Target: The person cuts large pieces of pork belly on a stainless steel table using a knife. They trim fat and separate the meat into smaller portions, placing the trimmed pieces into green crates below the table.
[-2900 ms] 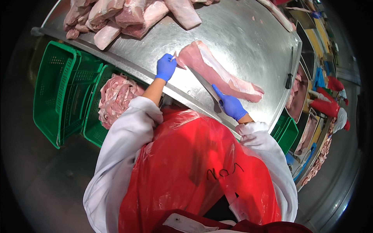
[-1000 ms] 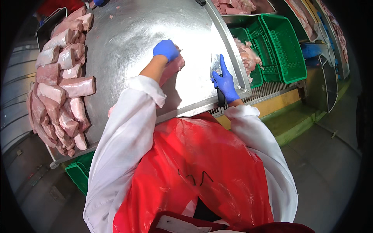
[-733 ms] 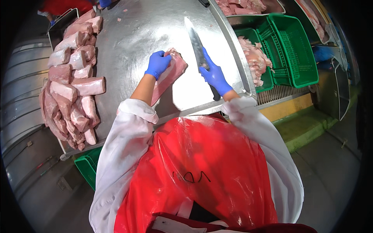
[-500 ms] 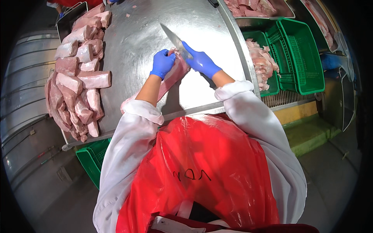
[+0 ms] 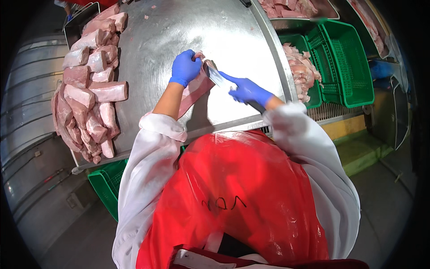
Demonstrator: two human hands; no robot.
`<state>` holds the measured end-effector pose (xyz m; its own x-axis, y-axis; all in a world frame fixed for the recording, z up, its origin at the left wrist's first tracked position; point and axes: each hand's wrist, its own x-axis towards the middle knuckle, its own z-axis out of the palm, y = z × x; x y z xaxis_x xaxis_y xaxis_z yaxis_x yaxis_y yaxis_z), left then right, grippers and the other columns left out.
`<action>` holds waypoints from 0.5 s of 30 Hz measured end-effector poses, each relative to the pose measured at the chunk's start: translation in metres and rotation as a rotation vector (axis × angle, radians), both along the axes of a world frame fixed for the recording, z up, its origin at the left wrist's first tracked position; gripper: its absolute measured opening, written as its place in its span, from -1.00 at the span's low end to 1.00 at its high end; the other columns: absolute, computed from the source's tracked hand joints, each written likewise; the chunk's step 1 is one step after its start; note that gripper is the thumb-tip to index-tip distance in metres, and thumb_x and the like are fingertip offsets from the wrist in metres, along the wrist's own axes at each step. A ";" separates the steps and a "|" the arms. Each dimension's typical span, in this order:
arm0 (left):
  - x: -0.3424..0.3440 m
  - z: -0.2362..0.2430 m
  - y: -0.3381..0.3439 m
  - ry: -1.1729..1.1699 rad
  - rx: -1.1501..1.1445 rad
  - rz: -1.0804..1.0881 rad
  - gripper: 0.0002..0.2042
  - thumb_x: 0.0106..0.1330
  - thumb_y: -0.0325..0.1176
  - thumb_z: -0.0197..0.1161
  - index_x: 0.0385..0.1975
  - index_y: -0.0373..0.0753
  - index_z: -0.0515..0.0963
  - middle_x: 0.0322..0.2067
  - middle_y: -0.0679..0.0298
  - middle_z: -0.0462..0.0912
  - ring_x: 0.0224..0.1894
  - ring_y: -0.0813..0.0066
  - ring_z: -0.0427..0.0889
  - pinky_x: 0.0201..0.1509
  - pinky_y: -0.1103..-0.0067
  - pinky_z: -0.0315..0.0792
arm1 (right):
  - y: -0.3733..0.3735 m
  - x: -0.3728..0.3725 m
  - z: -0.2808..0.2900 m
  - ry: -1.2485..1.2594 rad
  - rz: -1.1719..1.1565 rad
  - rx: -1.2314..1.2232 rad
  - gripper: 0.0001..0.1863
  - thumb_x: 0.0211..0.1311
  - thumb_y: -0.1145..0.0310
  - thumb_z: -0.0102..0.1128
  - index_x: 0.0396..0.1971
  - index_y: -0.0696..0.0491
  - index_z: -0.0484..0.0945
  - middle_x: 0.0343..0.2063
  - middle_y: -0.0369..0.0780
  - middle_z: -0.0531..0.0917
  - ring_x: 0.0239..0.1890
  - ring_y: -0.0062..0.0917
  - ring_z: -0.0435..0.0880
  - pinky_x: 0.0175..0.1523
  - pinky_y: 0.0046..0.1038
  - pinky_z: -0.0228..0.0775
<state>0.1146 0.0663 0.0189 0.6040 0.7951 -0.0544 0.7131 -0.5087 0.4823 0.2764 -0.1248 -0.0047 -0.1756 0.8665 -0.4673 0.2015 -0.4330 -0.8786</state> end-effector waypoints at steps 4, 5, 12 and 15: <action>0.005 0.010 0.003 -0.002 -0.033 -0.185 -0.78 0.16 -0.24 0.22 -0.44 -0.29 0.59 -0.44 -0.06 0.64 -0.35 0.00 0.65 -0.24 0.30 0.51 | 0.013 -0.002 -0.012 -0.030 -0.031 0.050 -0.19 0.29 0.45 0.04 0.47 -0.43 -0.01 -0.58 -0.27 0.55 -0.62 -0.64 0.52 -0.48 -0.53 0.49; 0.010 0.009 0.007 -0.002 -0.018 -0.243 -0.78 0.16 -0.23 0.21 -0.46 -0.29 0.59 -0.43 -0.09 0.63 -0.33 -0.06 0.65 -0.22 0.27 0.51 | 0.041 -0.007 -0.019 -0.023 -0.064 0.073 -0.19 0.30 0.44 0.04 0.47 -0.44 -0.02 -0.58 -0.27 0.55 -0.62 -0.64 0.51 -0.47 -0.53 0.49; -0.002 0.013 0.037 -0.012 -0.035 -0.149 -0.80 0.20 -0.28 0.22 -0.40 -0.32 0.58 -0.55 0.05 0.57 -0.50 0.29 0.55 -0.30 0.43 0.47 | -0.029 -0.003 -0.012 0.186 -0.017 0.144 -0.18 0.30 0.45 0.05 0.47 -0.45 -0.05 -0.58 -0.29 0.54 -0.61 -0.67 0.50 -0.52 -0.58 0.47; 0.008 0.017 0.033 -0.037 -0.153 -0.260 -0.79 0.22 -0.29 0.21 -0.38 -0.34 0.57 -0.52 0.08 0.58 -0.49 0.35 0.54 -0.30 0.45 0.46 | 0.001 -0.002 -0.011 0.063 -0.003 0.063 -0.15 0.28 0.45 0.06 0.48 -0.42 -0.07 -0.59 -0.30 0.53 -0.62 -0.69 0.50 -0.53 -0.60 0.46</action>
<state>0.1228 0.0988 0.0364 0.7903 0.5976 -0.1355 0.5485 -0.5914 0.5910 0.2741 -0.1241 -0.0157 -0.1998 0.8944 -0.4001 0.1439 -0.3771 -0.9149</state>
